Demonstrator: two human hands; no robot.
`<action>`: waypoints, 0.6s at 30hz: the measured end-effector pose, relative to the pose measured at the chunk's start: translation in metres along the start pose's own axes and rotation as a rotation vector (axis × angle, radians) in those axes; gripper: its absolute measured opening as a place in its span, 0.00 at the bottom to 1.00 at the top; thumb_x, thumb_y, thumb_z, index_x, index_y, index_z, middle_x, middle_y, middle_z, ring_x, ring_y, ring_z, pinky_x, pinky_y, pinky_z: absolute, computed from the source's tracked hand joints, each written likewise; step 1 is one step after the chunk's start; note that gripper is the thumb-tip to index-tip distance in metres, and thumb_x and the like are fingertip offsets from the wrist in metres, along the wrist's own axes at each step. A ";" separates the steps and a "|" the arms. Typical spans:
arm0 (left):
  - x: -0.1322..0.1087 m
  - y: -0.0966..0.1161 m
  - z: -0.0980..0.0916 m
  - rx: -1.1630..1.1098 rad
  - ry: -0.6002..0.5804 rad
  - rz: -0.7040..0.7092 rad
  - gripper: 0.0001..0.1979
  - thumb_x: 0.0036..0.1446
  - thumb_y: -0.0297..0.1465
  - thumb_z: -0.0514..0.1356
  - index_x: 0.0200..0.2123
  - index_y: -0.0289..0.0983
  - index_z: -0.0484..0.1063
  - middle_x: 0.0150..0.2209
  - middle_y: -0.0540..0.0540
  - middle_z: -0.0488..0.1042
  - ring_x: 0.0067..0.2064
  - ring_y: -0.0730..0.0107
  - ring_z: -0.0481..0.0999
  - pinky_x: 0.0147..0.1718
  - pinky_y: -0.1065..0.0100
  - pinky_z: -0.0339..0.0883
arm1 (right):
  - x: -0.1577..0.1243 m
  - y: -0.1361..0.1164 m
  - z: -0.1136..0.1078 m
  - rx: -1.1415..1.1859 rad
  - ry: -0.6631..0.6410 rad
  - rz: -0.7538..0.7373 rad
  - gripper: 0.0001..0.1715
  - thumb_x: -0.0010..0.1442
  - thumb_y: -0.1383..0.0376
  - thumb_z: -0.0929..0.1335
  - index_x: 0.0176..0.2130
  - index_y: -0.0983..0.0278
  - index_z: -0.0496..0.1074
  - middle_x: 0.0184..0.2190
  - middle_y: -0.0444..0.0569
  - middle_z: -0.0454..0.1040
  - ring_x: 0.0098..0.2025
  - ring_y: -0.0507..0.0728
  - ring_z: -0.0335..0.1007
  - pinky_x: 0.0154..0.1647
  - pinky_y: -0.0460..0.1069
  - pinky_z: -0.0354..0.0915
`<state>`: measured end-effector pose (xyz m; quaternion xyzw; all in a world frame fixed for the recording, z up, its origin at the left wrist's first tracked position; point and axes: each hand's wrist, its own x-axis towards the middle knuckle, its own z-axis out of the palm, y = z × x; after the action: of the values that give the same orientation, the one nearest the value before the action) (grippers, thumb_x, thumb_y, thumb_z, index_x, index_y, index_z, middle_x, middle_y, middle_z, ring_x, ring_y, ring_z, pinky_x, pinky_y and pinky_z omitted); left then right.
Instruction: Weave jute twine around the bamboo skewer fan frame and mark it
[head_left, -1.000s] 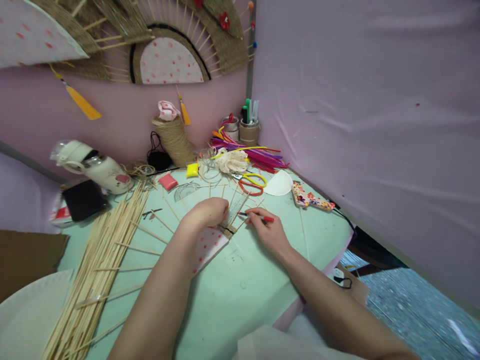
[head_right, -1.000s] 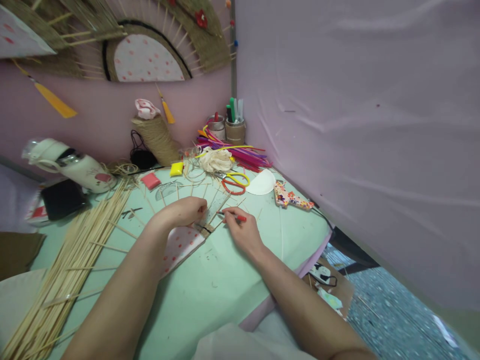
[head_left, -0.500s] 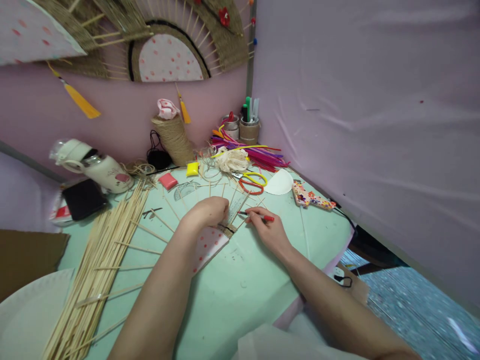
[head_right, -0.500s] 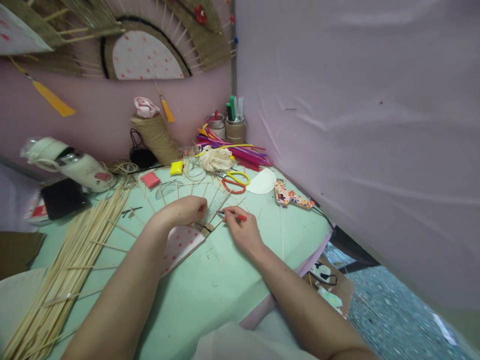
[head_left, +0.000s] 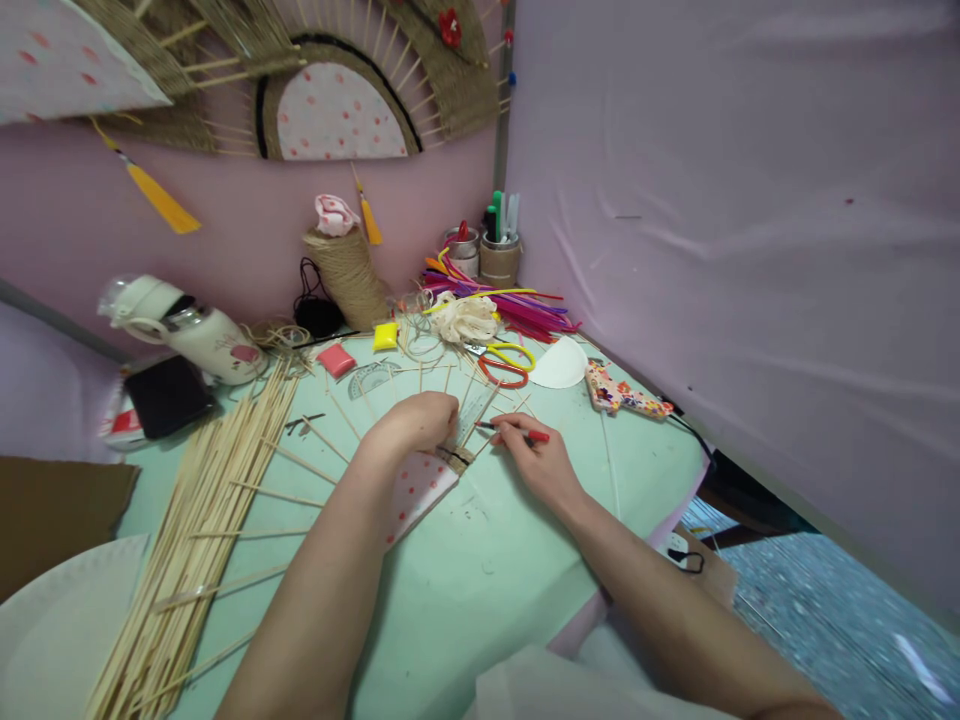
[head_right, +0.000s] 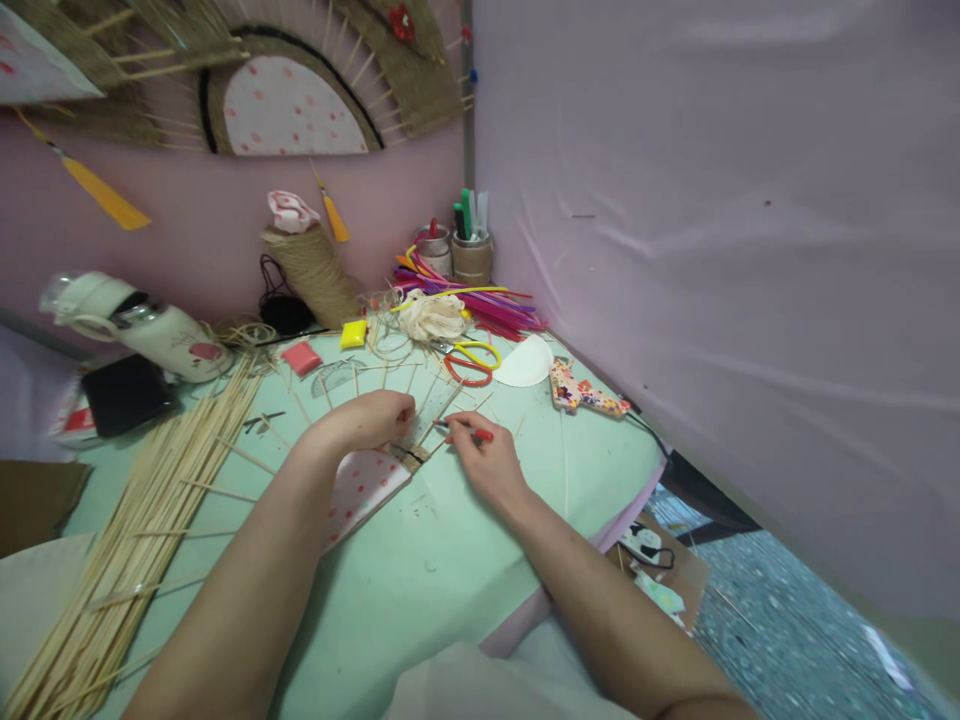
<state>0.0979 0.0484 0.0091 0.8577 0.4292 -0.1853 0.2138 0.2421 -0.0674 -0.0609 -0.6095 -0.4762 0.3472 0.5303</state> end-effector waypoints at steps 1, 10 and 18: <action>0.000 0.000 0.000 -0.009 -0.007 -0.004 0.11 0.46 0.25 0.54 0.33 0.37 0.73 0.29 0.45 0.76 0.25 0.68 0.72 0.25 0.70 0.59 | 0.000 0.000 0.000 -0.001 -0.003 0.000 0.15 0.60 0.57 0.63 0.37 0.64 0.74 0.27 0.47 0.76 0.32 0.54 0.71 0.35 0.47 0.64; 0.000 0.000 -0.001 0.016 0.010 0.004 0.11 0.45 0.25 0.54 0.33 0.37 0.73 0.30 0.44 0.77 0.26 0.68 0.72 0.24 0.69 0.58 | 0.000 0.001 0.000 -0.019 0.027 -0.003 0.15 0.60 0.58 0.63 0.36 0.64 0.74 0.26 0.46 0.75 0.30 0.54 0.71 0.35 0.47 0.64; -0.002 0.002 -0.002 0.014 0.015 0.013 0.09 0.46 0.25 0.54 0.31 0.37 0.72 0.29 0.45 0.76 0.25 0.69 0.72 0.23 0.70 0.57 | 0.000 0.000 0.000 -0.035 0.002 -0.011 0.16 0.60 0.57 0.63 0.37 0.64 0.74 0.27 0.47 0.76 0.31 0.54 0.71 0.35 0.47 0.64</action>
<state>0.0993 0.0469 0.0119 0.8634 0.4237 -0.1807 0.2057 0.2426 -0.0672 -0.0610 -0.6164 -0.4852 0.3350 0.5219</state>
